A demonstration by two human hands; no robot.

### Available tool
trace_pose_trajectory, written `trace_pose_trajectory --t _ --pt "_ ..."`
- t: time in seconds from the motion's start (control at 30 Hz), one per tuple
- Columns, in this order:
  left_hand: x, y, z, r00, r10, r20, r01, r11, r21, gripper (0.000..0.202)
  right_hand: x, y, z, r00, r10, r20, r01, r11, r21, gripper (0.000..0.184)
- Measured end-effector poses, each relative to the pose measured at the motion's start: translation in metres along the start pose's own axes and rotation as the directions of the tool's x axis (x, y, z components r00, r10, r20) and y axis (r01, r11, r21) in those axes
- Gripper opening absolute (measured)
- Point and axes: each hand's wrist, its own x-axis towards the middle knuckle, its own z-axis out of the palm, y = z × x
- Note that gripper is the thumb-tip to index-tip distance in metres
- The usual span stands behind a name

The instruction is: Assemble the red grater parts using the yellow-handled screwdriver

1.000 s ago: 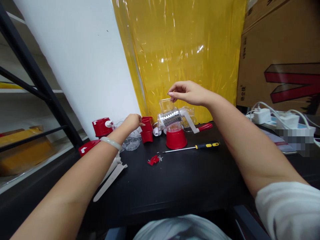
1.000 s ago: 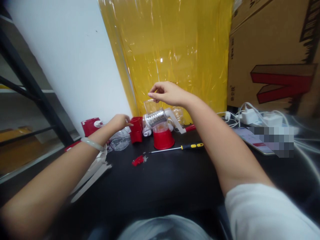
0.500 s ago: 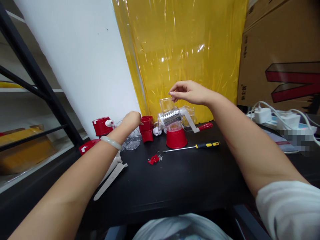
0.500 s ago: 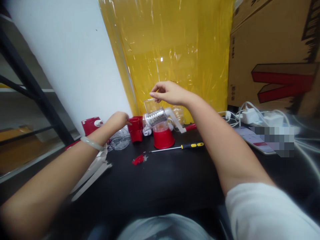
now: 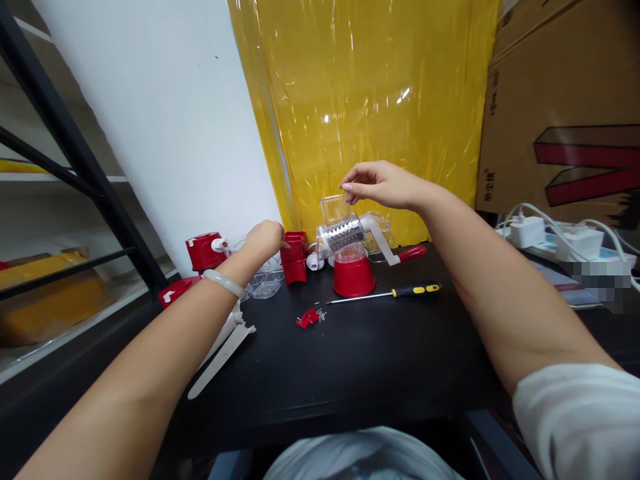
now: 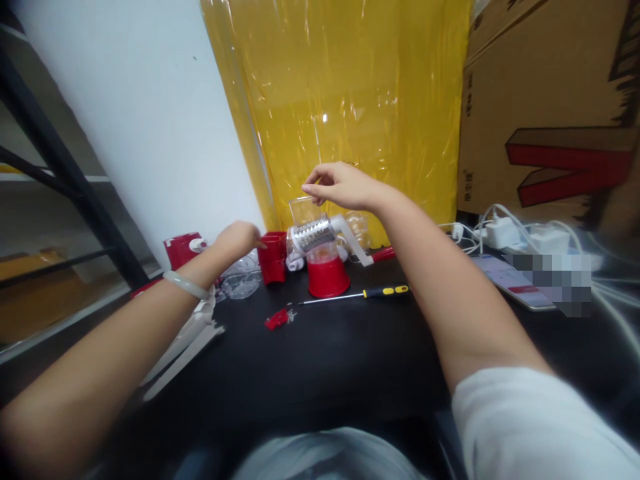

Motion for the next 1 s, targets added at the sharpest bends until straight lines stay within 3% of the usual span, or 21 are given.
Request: trace_pose_trajectory --t 1.0 --pt "-0.017 0.009 -0.014 0.998 0.010 0.058 -0.014 0.998 0.065 0.036 -0.002 -0.003 -0.001 0.998 0.060 -0.016 -0.060 0.998 0.009 0.020"
